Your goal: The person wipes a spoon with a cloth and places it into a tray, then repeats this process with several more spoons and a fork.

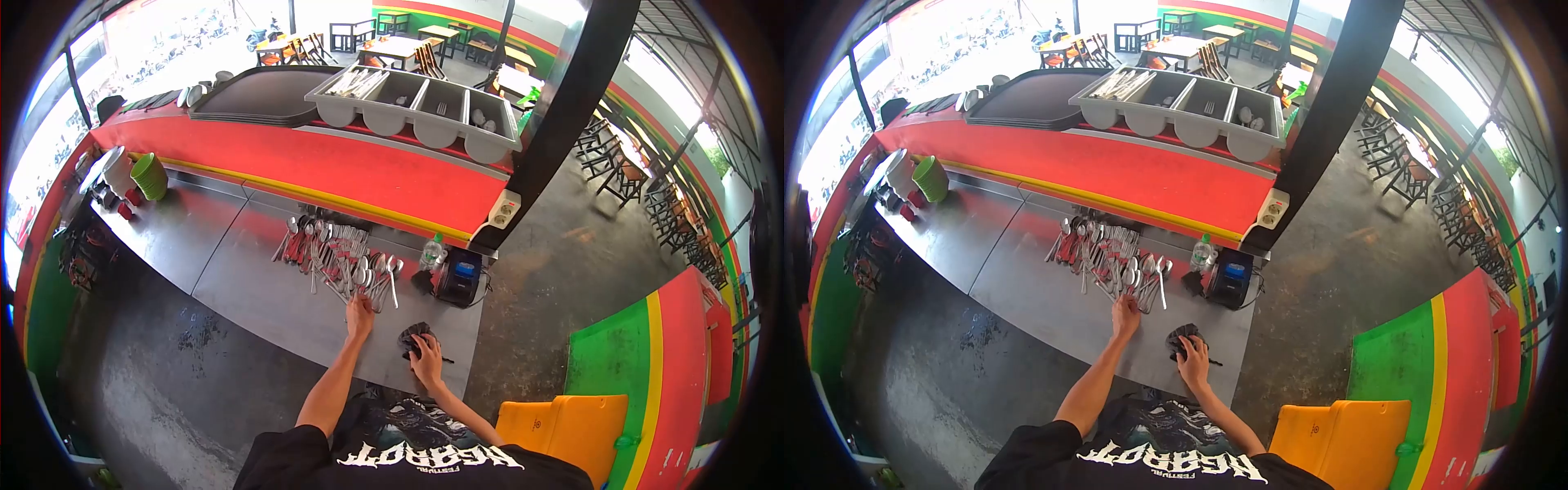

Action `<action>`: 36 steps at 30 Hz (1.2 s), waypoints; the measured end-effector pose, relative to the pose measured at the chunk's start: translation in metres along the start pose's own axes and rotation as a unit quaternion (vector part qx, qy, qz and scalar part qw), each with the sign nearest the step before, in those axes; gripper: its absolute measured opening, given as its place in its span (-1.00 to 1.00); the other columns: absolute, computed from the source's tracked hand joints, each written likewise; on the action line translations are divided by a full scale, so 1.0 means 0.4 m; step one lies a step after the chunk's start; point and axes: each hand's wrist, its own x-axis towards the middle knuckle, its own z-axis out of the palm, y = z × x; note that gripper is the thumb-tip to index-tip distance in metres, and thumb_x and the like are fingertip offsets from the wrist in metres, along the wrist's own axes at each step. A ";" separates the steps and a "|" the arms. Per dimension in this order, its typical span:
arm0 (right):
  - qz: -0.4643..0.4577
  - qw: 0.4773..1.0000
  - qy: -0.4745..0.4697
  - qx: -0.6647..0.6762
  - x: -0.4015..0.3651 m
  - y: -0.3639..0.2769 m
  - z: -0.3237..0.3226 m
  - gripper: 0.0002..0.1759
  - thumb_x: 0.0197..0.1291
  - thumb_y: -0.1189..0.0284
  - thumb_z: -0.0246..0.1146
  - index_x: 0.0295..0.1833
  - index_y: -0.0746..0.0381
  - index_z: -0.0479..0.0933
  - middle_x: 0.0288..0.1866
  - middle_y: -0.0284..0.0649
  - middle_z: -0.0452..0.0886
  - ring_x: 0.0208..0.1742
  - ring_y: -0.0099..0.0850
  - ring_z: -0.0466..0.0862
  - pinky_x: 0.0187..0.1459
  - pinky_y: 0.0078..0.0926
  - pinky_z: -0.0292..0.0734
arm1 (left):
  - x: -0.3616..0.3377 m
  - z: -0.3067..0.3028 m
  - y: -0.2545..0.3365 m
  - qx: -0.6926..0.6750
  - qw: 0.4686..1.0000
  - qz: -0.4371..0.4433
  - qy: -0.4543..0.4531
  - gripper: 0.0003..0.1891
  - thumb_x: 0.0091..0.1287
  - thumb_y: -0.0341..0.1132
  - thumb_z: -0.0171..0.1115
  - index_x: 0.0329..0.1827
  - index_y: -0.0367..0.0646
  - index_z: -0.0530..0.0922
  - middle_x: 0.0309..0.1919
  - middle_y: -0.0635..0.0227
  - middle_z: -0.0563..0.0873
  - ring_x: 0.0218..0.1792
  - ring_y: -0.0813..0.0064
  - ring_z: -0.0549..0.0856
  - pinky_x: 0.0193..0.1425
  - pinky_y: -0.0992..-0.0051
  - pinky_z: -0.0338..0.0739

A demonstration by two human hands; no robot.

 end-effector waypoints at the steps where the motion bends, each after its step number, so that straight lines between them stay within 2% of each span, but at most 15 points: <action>1: 0.002 1.000 0.007 0.007 0.006 0.002 0.000 -0.44 -0.03 0.48 0.42 0.19 0.06 0.58 0.09 -0.11 0.55 0.13 -0.08 0.54 0.20 -0.24 0.45 | -0.022 -0.017 0.023 -0.047 0.998 -0.029 -0.026 -0.93 0.26 -0.47 0.23 -0.26 -0.27 0.53 -0.45 0.08 0.70 -0.41 0.12 0.71 -0.30 0.24 0.57; 4: 0.156 0.983 0.028 0.094 0.041 -0.005 0.004 -0.51 0.01 0.42 0.42 0.13 0.20 0.60 -0.08 -0.10 0.64 -0.02 -0.11 0.64 0.12 -0.25 0.52 | -0.105 -0.006 0.025 -0.127 0.977 -0.110 -0.128 -0.91 0.28 -0.45 0.22 -0.22 -0.26 0.54 -0.48 0.09 0.71 -0.46 0.24 0.73 -0.37 0.32 0.57; 5: 0.181 0.973 0.089 0.117 0.054 0.007 0.026 -0.47 0.02 0.33 0.45 0.11 0.32 0.58 -0.13 -0.07 0.69 -0.09 -0.14 0.69 0.07 -0.25 0.55 | -0.147 0.005 0.012 -0.142 0.966 -0.135 -0.166 -0.90 0.29 -0.44 0.22 -0.20 -0.26 0.54 -0.49 0.09 0.71 -0.47 0.28 0.74 -0.38 0.34 0.56; 8: 0.198 0.947 0.024 0.250 0.075 -0.016 0.009 -0.46 0.03 0.32 0.45 0.10 0.40 0.57 -0.07 -0.05 0.70 -0.07 -0.15 0.70 0.08 -0.28 0.55 | -0.279 0.006 0.036 -0.124 0.968 -0.050 -0.211 -0.84 0.33 -0.36 0.23 -0.15 -0.25 0.54 -0.47 0.03 0.71 -0.44 0.24 0.75 -0.36 0.28 0.57; 10: 0.124 0.968 0.010 0.218 0.059 -0.078 -0.026 -0.52 0.02 0.40 0.43 0.10 0.32 0.60 -0.06 -0.06 0.67 -0.02 -0.15 0.66 0.10 -0.31 0.53 | -0.348 0.033 0.011 -0.116 0.962 0.035 -0.246 -0.82 0.35 -0.33 0.23 -0.13 -0.25 0.52 -0.46 0.00 0.71 -0.43 0.21 0.76 -0.36 0.27 0.57; 12: 0.007 0.987 0.012 0.160 0.038 -0.093 -0.030 -0.54 0.01 0.45 0.42 0.09 0.28 0.62 -0.05 -0.06 0.65 0.01 -0.15 0.64 0.11 -0.31 0.52 | -0.354 0.009 0.043 -0.135 0.942 -0.040 -0.305 -0.82 0.39 -0.33 0.18 -0.10 -0.28 0.49 -0.46 0.02 0.70 -0.44 0.27 0.75 -0.37 0.29 0.56; 16: 0.036 0.987 0.030 0.151 0.021 -0.087 -0.045 -0.54 0.01 0.48 0.41 0.10 0.22 0.63 -0.01 -0.10 0.58 0.05 -0.17 0.59 0.12 -0.32 0.50 | -0.367 -0.069 0.097 -0.250 0.875 -0.126 -0.396 -0.85 0.48 -0.36 0.06 -0.11 -0.30 0.44 -0.51 0.23 0.63 -0.51 0.44 0.65 -0.42 0.40 0.54; 19: 0.060 0.987 0.058 0.141 0.010 -0.051 -0.046 -0.55 0.02 0.50 0.40 0.11 0.20 0.62 0.01 -0.10 0.54 0.04 -0.17 0.57 0.12 -0.33 0.50 | -0.384 -0.103 0.118 -0.319 0.821 -0.164 -0.443 -0.78 0.54 -0.31 0.02 -0.07 -0.35 0.41 -0.46 0.27 0.62 -0.47 0.53 0.63 -0.33 0.47 0.57; 23: 0.075 0.991 0.083 0.076 -0.011 0.047 -0.043 -0.54 0.02 0.54 0.40 0.12 0.16 0.62 0.03 -0.09 0.53 0.13 -0.13 0.52 0.18 -0.28 0.46 | -0.420 -0.120 0.108 -0.341 0.792 -0.173 -0.476 -0.78 0.55 -0.29 0.01 -0.06 -0.33 0.39 -0.49 0.30 0.60 -0.48 0.53 0.63 -0.31 0.50 0.57; 27: 0.084 0.988 0.129 0.017 -0.005 0.099 -0.051 -0.56 0.05 0.53 0.38 0.12 0.17 0.61 -0.01 -0.11 0.55 0.03 -0.19 0.60 0.08 -0.35 0.52 | -0.407 -0.155 0.126 -0.322 0.793 -0.175 -0.487 -0.79 0.55 -0.29 0.00 -0.07 -0.32 0.39 -0.48 0.30 0.61 -0.47 0.54 0.63 -0.29 0.52 0.56; 30: 0.219 0.961 0.143 0.090 0.038 0.122 -0.059 -0.57 0.06 0.51 0.39 0.11 0.23 0.60 -0.06 -0.18 0.61 -0.06 -0.32 0.64 -0.01 -0.45 0.54 | -0.388 -0.170 0.140 -0.323 0.809 -0.164 -0.463 -0.80 0.54 -0.30 0.00 -0.07 -0.31 0.40 -0.49 0.31 0.61 -0.46 0.55 0.63 -0.29 0.52 0.55; 31: 0.295 0.897 0.138 0.300 0.061 0.154 -0.047 -0.54 0.10 0.50 0.38 0.16 0.31 0.54 -0.08 -0.24 0.65 -0.14 -0.47 0.64 -0.09 -0.55 0.54 | -0.381 -0.171 0.143 -0.326 0.815 -0.158 -0.453 -0.81 0.54 -0.31 0.00 -0.07 -0.31 0.40 -0.49 0.31 0.62 -0.46 0.55 0.63 -0.30 0.53 0.54; 33: 0.364 0.821 0.158 0.409 0.083 0.167 -0.079 -0.50 0.12 0.49 0.38 0.20 0.35 0.50 -0.06 -0.25 0.65 -0.15 -0.52 0.64 -0.11 -0.58 0.53 | -0.373 -0.168 0.150 -0.337 0.828 -0.168 -0.415 -0.81 0.54 -0.32 0.01 -0.07 -0.31 0.40 -0.49 0.31 0.62 -0.47 0.55 0.63 -0.31 0.53 0.53; 34: 0.395 0.777 0.169 0.461 0.097 0.146 -0.113 -0.48 0.13 0.49 0.38 0.22 0.37 0.48 -0.05 -0.26 0.65 -0.15 -0.54 0.63 -0.12 -0.59 0.53 | -0.369 -0.163 0.153 -0.343 0.834 -0.172 -0.396 -0.82 0.54 -0.32 0.01 -0.07 -0.31 0.40 -0.50 0.31 0.63 -0.47 0.55 0.63 -0.32 0.53 0.52; 36: 0.364 0.783 0.173 0.475 0.103 0.132 -0.144 -0.46 0.13 0.50 0.39 0.24 0.35 0.46 -0.05 -0.26 0.65 -0.13 -0.52 0.64 -0.11 -0.59 0.54 | -0.361 -0.154 0.162 -0.354 0.845 -0.171 -0.363 -0.81 0.54 -0.32 0.01 -0.07 -0.31 0.40 -0.50 0.31 0.63 -0.48 0.56 0.63 -0.34 0.54 0.51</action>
